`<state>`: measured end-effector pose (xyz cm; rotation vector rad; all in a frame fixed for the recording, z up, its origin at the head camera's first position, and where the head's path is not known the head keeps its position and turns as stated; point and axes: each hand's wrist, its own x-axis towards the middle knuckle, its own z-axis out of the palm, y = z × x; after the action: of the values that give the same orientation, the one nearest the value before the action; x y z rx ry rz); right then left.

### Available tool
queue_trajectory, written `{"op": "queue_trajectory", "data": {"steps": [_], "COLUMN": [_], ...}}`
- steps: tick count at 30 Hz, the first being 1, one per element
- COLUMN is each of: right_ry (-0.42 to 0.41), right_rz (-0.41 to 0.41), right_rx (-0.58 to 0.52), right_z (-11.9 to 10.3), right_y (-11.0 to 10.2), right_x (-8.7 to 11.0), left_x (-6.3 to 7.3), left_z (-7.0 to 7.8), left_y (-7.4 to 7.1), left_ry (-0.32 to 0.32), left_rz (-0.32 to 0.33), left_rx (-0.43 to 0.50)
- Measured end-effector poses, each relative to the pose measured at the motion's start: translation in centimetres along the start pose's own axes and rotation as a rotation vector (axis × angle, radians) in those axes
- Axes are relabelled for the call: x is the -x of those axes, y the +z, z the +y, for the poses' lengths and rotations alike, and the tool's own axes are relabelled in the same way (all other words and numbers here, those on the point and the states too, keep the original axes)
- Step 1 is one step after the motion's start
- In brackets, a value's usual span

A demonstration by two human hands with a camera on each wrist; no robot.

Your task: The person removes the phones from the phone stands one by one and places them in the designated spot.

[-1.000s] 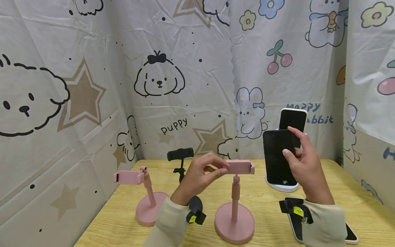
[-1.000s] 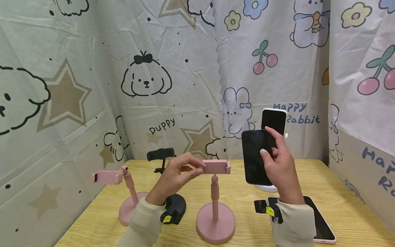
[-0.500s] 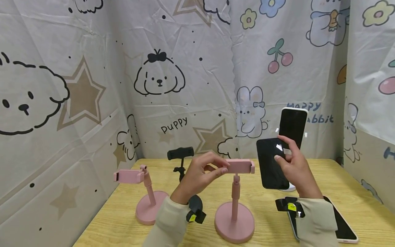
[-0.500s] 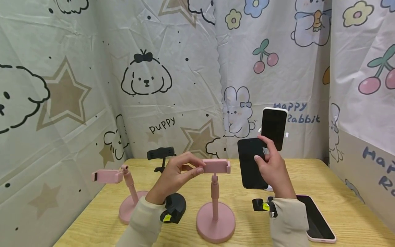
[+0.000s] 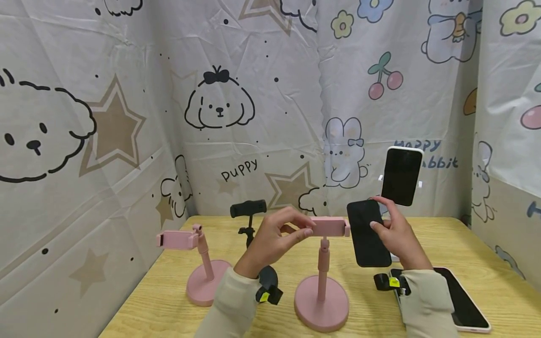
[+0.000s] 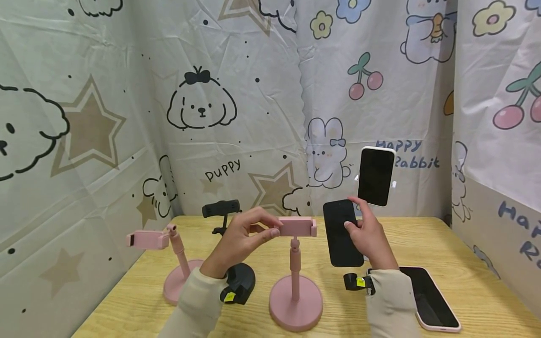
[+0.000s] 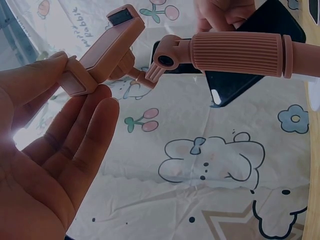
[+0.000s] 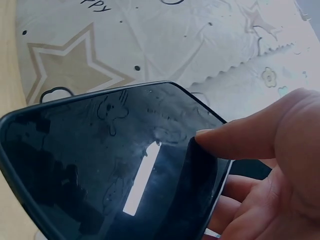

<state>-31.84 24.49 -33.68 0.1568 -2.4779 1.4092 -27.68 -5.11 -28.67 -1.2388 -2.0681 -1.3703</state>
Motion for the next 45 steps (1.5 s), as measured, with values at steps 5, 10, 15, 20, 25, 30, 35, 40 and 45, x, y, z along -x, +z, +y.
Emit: {"op": "queue_trajectory", "data": {"steps": [5, 10, 15, 20, 25, 30, 35, 40, 45], "right_ry": [0.039, 0.077, 0.124, 0.137, 0.132, 0.143, 0.153, 0.179, 0.194], "right_rz": [-0.058, -0.108, -0.144, -0.153, -0.148, -0.162, -0.182, -0.198, -0.208], "right_rx": [-0.003, 0.019, 0.043, 0.077, 0.094, 0.114, 0.115, 0.102, 0.124], "right_z": [0.8, 1.7, 2.5, 3.0, 3.4, 3.7, 3.9, 4.1, 4.4], "right_y": [0.4, 0.7, 1.1, 1.3, 1.6, 1.8, 2.1, 2.3, 2.3], "right_x": [-0.3, -0.5, -0.8, -0.9, -1.0, -1.1, -1.1, -1.2, -1.2], "left_x": [0.0, 0.0, 0.0, 0.0, 0.0, 0.0, 0.1, 0.1, 0.1], "left_z": [-0.1, -0.2, -0.2, -0.2, 0.0, -0.8, -3.3, -3.8, -3.7], "left_y": [0.0, 0.0, 0.0, 0.0, 0.0, 0.1, 0.5, 0.4, 0.5], "left_ry": [-0.005, -0.006, -0.005, 0.0, -0.003, -0.002, 0.001, 0.003, -0.007], "left_rz": [0.0, 0.0, 0.0, -0.001, -0.002, -0.001, -0.007, -0.017, -0.012], "left_rx": [-0.004, -0.002, -0.007, -0.01, -0.011, -0.012, 0.001, 0.003, -0.001]}}
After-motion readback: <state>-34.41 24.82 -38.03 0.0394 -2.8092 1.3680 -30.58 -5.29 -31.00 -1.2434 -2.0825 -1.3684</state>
